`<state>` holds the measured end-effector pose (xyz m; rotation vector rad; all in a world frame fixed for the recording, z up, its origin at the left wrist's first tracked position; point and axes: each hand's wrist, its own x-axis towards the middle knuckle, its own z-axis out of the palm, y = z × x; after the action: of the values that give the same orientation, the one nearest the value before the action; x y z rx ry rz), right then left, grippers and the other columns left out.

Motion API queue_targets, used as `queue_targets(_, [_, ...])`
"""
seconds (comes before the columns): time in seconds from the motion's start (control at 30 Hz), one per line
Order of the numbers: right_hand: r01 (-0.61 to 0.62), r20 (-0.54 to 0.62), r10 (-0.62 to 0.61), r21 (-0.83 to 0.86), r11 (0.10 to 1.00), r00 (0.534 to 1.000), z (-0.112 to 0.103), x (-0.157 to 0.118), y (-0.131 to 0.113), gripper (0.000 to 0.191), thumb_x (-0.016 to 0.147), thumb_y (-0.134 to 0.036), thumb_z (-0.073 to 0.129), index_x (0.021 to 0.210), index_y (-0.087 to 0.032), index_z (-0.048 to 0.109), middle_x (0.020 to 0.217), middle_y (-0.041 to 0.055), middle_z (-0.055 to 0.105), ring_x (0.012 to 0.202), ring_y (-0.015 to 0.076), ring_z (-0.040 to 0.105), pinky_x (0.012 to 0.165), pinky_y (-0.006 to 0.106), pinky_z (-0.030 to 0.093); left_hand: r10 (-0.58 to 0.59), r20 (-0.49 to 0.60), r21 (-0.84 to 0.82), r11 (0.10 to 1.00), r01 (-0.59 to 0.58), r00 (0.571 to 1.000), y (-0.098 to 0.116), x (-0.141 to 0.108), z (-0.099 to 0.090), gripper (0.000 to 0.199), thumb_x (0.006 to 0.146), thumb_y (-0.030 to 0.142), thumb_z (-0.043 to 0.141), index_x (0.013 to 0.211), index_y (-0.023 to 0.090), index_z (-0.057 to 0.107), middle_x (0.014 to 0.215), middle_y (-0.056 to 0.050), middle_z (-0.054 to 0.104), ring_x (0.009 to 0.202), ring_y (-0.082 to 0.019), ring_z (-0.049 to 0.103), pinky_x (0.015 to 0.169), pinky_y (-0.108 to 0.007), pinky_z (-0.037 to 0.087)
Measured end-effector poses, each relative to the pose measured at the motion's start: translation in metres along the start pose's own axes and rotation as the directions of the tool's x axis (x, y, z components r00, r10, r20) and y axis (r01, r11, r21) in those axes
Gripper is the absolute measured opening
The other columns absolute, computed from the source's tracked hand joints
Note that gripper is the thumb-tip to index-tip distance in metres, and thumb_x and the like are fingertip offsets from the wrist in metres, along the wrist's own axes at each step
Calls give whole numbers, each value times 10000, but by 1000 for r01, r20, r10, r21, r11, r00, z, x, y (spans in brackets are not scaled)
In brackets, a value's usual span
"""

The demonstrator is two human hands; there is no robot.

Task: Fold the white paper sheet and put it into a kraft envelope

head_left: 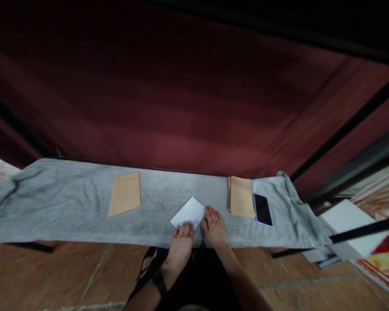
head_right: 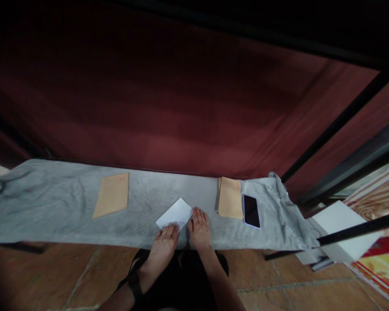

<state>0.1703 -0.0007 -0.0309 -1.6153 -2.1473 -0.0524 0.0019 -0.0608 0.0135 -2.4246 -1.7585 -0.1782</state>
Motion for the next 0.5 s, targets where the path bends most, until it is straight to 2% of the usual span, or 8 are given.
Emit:
queue_targets(0.13, [43, 31, -46, 83, 996, 998, -8, -2, 3, 513, 968, -180, 389, 1479, -155, 432, 1523, 93, 446, 1392, 207, 420, 1164, 437, 326, -10, -2, 20, 1000, 10, 1000, 1, 5, -2, 535, 842, -57, 376, 1275, 148, 612, 1312, -146, 635, 1219, -262, 583, 978, -448, 502])
queue_targets(0.3, [62, 22, -66, 142, 988, 998, -14, 4, 1, 541, 909, -120, 438, 1443, -187, 493, 1519, 82, 452, 1392, 217, 421, 1147, 452, 361, -44, -4, -30, 999, 44, 999, -3, 9, -1, 510, 855, -43, 360, 1261, 129, 617, 1271, -166, 644, 1149, -285, 620, 941, -465, 520])
queue_targets(0.5, [80, 81, -97, 184, 980, 992, -16, 12, -3, 506, 879, -93, 471, 1364, -193, 578, 1461, 72, 527, 1376, 208, 445, 1151, 439, 361, -6, 3, -17, 1000, 7, 1000, -11, 13, -5, 524, 825, -61, 366, 1245, 131, 613, 1216, -169, 659, 1104, -281, 635, 921, -440, 518])
